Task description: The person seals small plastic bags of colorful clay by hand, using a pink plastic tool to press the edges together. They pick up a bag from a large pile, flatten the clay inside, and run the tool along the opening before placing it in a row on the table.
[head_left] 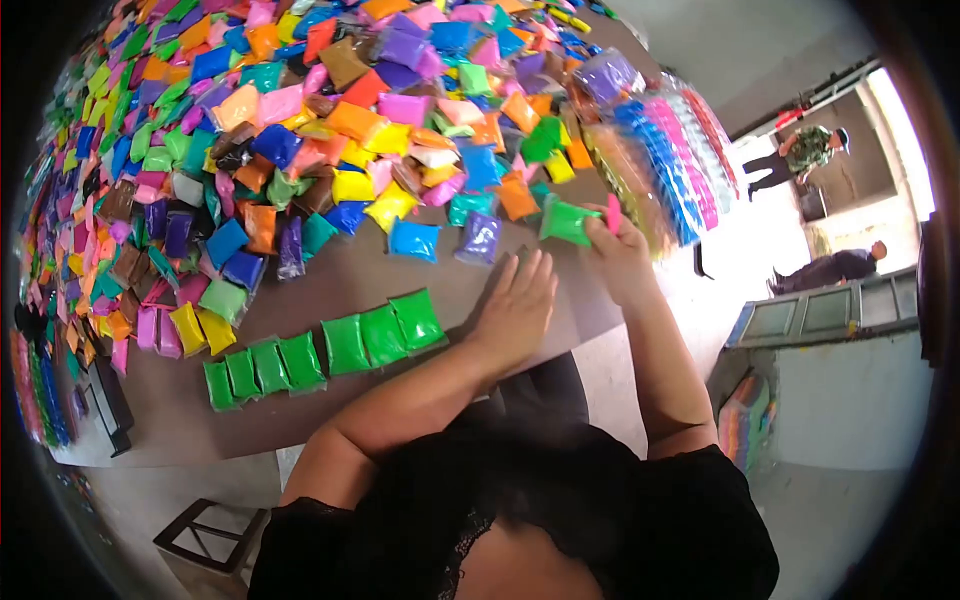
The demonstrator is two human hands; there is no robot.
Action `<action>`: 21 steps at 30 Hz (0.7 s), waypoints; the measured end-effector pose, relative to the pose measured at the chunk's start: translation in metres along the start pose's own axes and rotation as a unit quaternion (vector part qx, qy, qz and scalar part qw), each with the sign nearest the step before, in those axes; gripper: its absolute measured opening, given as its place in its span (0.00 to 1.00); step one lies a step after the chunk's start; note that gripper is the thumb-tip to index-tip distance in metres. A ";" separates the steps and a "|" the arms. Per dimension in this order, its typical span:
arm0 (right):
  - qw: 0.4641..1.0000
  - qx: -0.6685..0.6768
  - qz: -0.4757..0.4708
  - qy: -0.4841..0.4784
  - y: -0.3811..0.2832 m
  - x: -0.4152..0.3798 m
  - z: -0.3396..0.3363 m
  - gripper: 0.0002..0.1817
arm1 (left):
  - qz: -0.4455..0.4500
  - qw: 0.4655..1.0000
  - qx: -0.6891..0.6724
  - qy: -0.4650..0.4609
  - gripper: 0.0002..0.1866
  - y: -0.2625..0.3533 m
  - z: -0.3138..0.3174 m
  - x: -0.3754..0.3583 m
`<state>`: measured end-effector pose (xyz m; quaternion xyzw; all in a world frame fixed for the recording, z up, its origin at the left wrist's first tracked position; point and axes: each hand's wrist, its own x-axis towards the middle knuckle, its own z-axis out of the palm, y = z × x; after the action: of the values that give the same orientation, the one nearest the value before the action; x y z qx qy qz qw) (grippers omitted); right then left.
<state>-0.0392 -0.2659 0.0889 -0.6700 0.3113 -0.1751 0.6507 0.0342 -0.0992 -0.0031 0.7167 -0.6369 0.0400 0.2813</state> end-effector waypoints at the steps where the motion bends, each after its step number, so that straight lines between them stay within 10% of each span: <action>1: 0.998 0.027 0.003 0.050 0.003 -0.011 -0.018 0.15 | 0.009 1.000 0.023 -0.002 0.25 0.001 -0.002 -0.001; 8: 0.989 0.078 0.076 0.099 0.040 -0.064 -0.063 0.14 | -0.019 0.996 0.022 -0.088 0.18 0.002 -0.034 -0.002; 16: 0.950 -0.206 0.015 -0.235 0.040 -0.032 -0.010 0.15 | -0.076 0.997 0.018 -0.003 0.17 -0.073 -0.049 0.023; 21: 0.979 -0.199 -0.004 -0.034 0.057 -0.008 0.008 0.18 | -0.071 0.993 0.089 -0.018 0.19 -0.030 -0.055 -0.012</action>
<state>-0.0503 -0.2525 0.0340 -0.7932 0.3151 -0.0896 0.5134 0.0764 -0.0626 0.0277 0.7830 -0.5831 0.0634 0.2071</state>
